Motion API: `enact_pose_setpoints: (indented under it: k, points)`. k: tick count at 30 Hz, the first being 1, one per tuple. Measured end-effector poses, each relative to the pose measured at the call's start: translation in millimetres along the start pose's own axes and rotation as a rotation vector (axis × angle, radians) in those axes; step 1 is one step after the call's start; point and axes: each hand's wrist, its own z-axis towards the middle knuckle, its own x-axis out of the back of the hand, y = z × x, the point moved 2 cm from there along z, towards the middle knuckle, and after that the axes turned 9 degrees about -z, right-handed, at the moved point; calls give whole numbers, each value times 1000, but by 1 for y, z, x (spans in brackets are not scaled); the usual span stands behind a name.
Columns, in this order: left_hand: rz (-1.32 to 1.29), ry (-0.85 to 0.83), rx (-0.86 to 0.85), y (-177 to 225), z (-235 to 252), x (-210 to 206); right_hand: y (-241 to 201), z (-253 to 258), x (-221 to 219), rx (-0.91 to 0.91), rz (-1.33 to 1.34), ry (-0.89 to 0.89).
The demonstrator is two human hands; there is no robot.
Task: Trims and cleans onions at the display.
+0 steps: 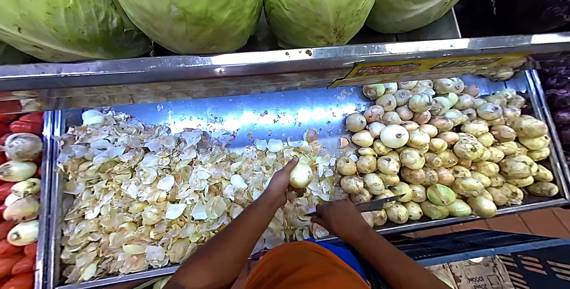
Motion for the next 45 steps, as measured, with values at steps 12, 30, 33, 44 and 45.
enact_pose_setpoints:
  k: [12, 30, 33, 44, 45]
  points:
    - [159, -132, 40, 14, -33, -13, 38, 1, 58, -42, 117, 324]
    - [67, -113, 51, 20, -31, -12, 46, 0, 56, -79, 140, 403]
    - [-44, -110, 87, 14, -32, -15, 43, 2, 54, -27, 132, 419]
    - [-185, -19, 51, -6, -16, -11, 32, 5, 42, 161, -142, 469]
    - [-220, 3, 28, -4, -14, -11, 26, 2, 42, 174, -139, 390]
